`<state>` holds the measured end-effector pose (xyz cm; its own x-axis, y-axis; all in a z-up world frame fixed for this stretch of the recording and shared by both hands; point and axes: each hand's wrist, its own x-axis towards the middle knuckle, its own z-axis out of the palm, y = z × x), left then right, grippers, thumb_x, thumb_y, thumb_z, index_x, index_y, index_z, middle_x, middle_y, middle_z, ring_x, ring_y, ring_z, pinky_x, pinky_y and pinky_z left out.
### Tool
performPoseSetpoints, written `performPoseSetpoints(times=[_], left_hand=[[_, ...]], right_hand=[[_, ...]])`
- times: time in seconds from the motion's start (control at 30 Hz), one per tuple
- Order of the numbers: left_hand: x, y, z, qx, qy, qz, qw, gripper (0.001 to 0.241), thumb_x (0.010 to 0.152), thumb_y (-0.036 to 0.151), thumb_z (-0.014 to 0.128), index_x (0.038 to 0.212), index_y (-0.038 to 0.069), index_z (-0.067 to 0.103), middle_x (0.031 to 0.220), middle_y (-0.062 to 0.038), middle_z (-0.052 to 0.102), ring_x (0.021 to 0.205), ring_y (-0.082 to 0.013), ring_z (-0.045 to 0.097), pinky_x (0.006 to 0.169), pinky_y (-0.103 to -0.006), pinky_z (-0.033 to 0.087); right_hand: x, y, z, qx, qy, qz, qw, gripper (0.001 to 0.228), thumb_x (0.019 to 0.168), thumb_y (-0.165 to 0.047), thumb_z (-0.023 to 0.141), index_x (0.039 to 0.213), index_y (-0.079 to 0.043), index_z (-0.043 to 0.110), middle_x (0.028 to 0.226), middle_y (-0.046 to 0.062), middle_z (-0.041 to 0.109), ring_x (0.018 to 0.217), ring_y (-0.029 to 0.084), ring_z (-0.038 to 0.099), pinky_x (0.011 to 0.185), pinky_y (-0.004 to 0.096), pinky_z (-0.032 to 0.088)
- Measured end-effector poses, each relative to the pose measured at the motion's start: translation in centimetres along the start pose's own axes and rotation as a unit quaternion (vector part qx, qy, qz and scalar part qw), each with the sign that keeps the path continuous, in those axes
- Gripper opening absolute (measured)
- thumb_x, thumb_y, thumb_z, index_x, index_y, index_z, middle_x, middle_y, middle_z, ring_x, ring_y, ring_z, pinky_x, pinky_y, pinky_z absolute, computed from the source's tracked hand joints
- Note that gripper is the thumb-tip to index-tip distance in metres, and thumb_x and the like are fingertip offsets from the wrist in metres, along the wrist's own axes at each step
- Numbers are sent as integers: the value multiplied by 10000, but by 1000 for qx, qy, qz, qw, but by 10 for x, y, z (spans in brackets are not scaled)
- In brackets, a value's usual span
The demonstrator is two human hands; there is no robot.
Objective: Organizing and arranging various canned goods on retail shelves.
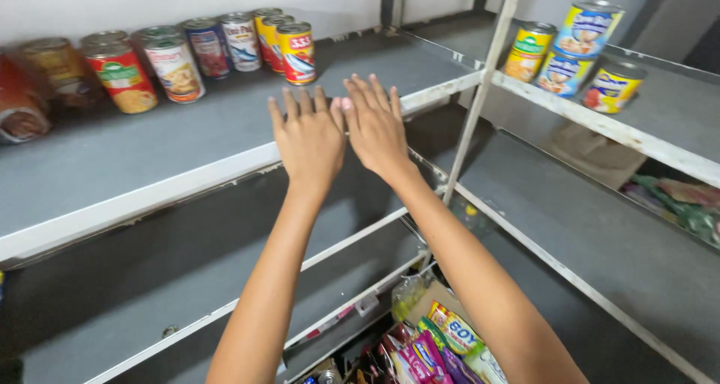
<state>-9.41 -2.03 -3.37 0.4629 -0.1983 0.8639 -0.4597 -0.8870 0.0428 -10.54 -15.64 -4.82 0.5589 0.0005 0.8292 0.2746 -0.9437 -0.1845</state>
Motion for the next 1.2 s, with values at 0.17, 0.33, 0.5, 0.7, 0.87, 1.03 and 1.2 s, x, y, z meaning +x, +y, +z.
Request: performPoseSetpoints(times=[0.17,0.33,0.5,0.7,0.87,1.03,1.2], left_hand=[[-32,24,-37,4,93,62,994,497,934,328,553,1298,21,694,1376,-218,658,1340,-364,524,1132,-552,323],[-63,66,-88,-281,-2,121,952,244,921,110,671,1154,50,715,1211,-116,715,1178,-356,621,1005,-484,453],[-85,127,-115,-473,-16,163,865,91,954,106,686,1013,43,715,920,-106,708,833,-307,666,738,-421,497],[-115,228,-116,-557,-89,220,796,177,979,187,711,874,46,697,769,-113,674,743,-317,637,709,-445,475],[-154,322,-131,-605,-154,289,726,186,964,189,707,850,42,692,795,-121,673,794,-338,627,740,-459,452],[-200,412,-157,-655,-206,349,637,160,937,138,674,1075,62,700,1008,-120,691,979,-334,645,831,-458,458],[-240,507,-184,-708,-310,371,516,379,897,171,714,1254,75,632,1202,-161,639,1139,-405,600,953,-472,479]], right_hand=[[-41,-13,-72,62,-68,-42,995,586,985,-204,544,1518,10,430,1585,241,386,1465,424,277,1138,595,212],[-104,7,-154,128,-67,71,987,347,922,-112,730,1255,-22,687,1365,216,641,1280,330,617,1077,426,483],[-167,-4,-246,116,33,197,973,212,951,-75,702,1155,-24,731,1044,129,794,950,175,776,860,286,592],[-224,-20,-330,-9,60,315,947,218,922,-104,701,1126,-38,741,1039,114,781,879,171,765,584,308,533],[-296,-16,-399,-77,106,367,921,210,943,-117,691,1133,-41,740,1005,114,785,891,167,766,634,297,546],[-374,-2,-468,-203,153,353,900,155,991,-98,702,1124,-34,750,1003,127,778,889,151,755,782,294,566],[-418,2,-533,-252,222,433,837,154,982,-63,682,1121,-9,721,919,114,770,783,149,720,688,287,523]])
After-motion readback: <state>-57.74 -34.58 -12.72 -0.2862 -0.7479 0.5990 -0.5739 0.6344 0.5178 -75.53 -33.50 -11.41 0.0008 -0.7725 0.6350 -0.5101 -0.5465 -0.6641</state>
